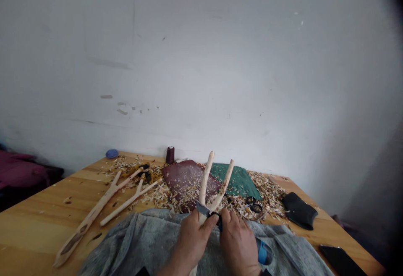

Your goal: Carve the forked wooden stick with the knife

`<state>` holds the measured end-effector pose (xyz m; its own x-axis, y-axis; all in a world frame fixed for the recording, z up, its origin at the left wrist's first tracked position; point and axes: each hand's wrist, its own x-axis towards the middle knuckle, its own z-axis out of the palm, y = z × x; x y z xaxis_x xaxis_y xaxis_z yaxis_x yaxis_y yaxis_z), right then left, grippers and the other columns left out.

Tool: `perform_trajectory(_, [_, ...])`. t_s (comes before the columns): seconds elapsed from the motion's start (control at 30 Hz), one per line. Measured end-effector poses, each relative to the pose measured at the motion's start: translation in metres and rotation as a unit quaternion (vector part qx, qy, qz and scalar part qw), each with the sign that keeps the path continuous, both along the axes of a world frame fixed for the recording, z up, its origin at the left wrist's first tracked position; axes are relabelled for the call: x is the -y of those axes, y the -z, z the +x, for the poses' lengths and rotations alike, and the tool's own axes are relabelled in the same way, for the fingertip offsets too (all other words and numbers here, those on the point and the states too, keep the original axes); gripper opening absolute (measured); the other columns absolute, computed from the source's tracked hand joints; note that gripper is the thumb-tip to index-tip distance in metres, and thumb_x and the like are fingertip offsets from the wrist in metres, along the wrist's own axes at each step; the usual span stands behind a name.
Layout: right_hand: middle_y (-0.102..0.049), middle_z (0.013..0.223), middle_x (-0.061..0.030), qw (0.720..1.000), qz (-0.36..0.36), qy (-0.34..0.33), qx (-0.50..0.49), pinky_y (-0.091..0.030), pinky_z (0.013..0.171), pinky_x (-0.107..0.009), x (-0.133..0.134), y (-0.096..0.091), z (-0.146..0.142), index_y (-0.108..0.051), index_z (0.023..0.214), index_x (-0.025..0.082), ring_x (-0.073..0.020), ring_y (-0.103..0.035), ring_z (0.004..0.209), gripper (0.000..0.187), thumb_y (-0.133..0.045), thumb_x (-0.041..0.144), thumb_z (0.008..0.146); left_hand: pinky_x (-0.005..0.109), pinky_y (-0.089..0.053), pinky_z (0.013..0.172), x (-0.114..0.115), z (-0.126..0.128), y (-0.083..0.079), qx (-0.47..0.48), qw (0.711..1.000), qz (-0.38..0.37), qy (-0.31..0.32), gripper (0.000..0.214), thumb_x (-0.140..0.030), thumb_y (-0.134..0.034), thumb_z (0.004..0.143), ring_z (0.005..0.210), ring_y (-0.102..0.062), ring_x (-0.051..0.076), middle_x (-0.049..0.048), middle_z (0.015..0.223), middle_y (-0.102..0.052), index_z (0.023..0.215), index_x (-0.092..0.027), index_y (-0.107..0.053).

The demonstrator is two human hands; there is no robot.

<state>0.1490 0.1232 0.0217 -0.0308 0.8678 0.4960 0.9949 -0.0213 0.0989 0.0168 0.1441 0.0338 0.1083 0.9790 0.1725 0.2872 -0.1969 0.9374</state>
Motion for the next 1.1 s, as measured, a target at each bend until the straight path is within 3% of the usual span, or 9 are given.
perform_trajectory(0.13, [-0.066, 0.079, -0.0043, 1.000, 0.014, -0.005, -0.002, -0.044, 0.064, -0.028, 0.001, -0.003, 0.002, -0.059, 0.090, 0.022, -0.0197, -0.066, 0.072, 0.020, -0.051, 0.004, 0.085, 0.029, -0.048, 0.075, -0.001, 0.002, 0.004, 0.040, 0.999, 0.000, 0.000, 0.030, -0.047, -0.060, 0.079, 0.086, -0.068, 0.025, 0.0064, 0.087, -0.075, 0.089, -0.019, -0.069])
perform_trajectory(0.2, [-0.067, 0.080, -0.0049, 1.000, 0.010, -0.010, -0.023, -0.044, 0.066, -0.029, 0.001, -0.004, 0.002, -0.060, 0.092, 0.021, -0.0212, -0.066, 0.075, 0.022, -0.051, 0.003, 0.084, 0.026, -0.046, 0.060, -0.003, 0.004, 0.008, 0.079, 0.997, -0.019, 0.005, 0.032, -0.050, -0.063, 0.077, 0.068, -0.066, 0.020, 0.0033, 0.073, -0.072, 0.085, -0.020, -0.066])
perform_trajectory(0.33, [-0.070, 0.081, -0.0048, 0.988, -0.048, -0.036, -0.144, -0.043, 0.063, -0.027, -0.003, -0.001, 0.004, -0.061, 0.094, 0.021, -0.0213, -0.068, 0.075, 0.027, -0.047, 0.001, 0.080, 0.021, -0.026, 0.033, -0.006, 0.008, 0.015, 0.170, 0.977, -0.103, 0.072, 0.048, -0.064, -0.066, 0.068, 0.030, -0.037, 0.008, -0.0099, 0.043, -0.047, 0.084, -0.020, -0.057])
perform_trajectory(0.5, [-0.068, 0.069, -0.0040, 0.909, -0.032, -0.126, -0.396, -0.042, 0.057, -0.024, -0.017, 0.001, 0.015, -0.060, 0.085, 0.019, -0.0182, -0.063, 0.063, 0.019, -0.047, 0.032, 0.088, 0.020, -0.024, 0.030, -0.004, 0.009, 0.019, 0.279, 0.934, -0.187, 0.123, 0.054, -0.069, -0.067, 0.063, 0.028, -0.027, 0.006, -0.0145, 0.040, -0.035, 0.082, -0.023, -0.048])
perform_trajectory(0.6, [-0.065, 0.065, -0.0049, 0.850, 0.027, -0.127, -0.510, -0.043, 0.054, -0.025, -0.021, -0.005, 0.020, -0.059, 0.078, 0.018, -0.0174, -0.058, 0.058, 0.040, -0.047, 0.055, 0.085, 0.020, -0.025, 0.031, -0.002, 0.008, 0.019, 0.251, 0.944, -0.179, 0.119, 0.039, -0.052, -0.070, 0.067, 0.029, -0.030, 0.006, -0.0135, 0.042, -0.038, 0.083, -0.022, -0.049])
perform_trajectory(0.67, [-0.064, 0.066, -0.0045, 0.833, 0.034, -0.146, -0.533, -0.044, 0.056, -0.025, -0.019, -0.009, 0.020, -0.059, 0.078, 0.017, -0.0167, -0.057, 0.060, 0.041, -0.050, 0.057, 0.083, 0.020, -0.025, 0.032, 0.000, 0.006, 0.017, 0.212, 0.958, -0.155, 0.114, 0.029, -0.038, -0.068, 0.071, 0.032, -0.034, 0.006, -0.0122, 0.045, -0.042, 0.089, -0.020, -0.054])
perform_trajectory(0.83, [-0.063, 0.065, -0.0018, 0.840, -0.014, -0.196, -0.506, -0.042, 0.055, -0.023, -0.009, -0.014, 0.008, -0.059, 0.079, 0.017, -0.0147, -0.056, 0.058, 0.033, -0.053, 0.049, 0.085, 0.019, -0.029, 0.036, 0.005, 0.003, 0.008, 0.178, 0.971, -0.110, 0.113, 0.034, -0.032, -0.056, 0.078, 0.037, -0.037, 0.007, -0.0108, 0.051, -0.044, 0.110, -0.019, -0.054])
perform_trajectory(1.0, [-0.066, 0.065, -0.0037, 0.865, 0.014, -0.182, -0.467, -0.043, 0.054, -0.024, -0.009, -0.011, 0.007, -0.062, 0.086, 0.017, -0.0165, -0.058, 0.056, 0.027, -0.046, 0.038, 0.085, 0.019, -0.028, 0.035, 0.008, 0.003, 0.002, 0.223, 0.962, -0.124, 0.100, 0.038, -0.053, -0.049, 0.080, 0.036, -0.036, 0.007, -0.0097, 0.051, -0.043, 0.097, -0.020, -0.052])
perform_trajectory(1.1, [-0.070, 0.073, -0.0045, 0.892, 0.010, -0.176, -0.416, -0.044, 0.060, -0.025, -0.009, -0.008, 0.011, -0.062, 0.099, 0.017, -0.0180, -0.063, 0.062, 0.027, -0.043, 0.027, 0.084, 0.019, -0.028, 0.036, 0.008, 0.004, 0.003, 0.293, 0.940, -0.143, 0.102, 0.035, -0.054, -0.050, 0.078, 0.036, -0.039, 0.006, -0.0081, 0.056, -0.049, 0.089, -0.021, -0.050])
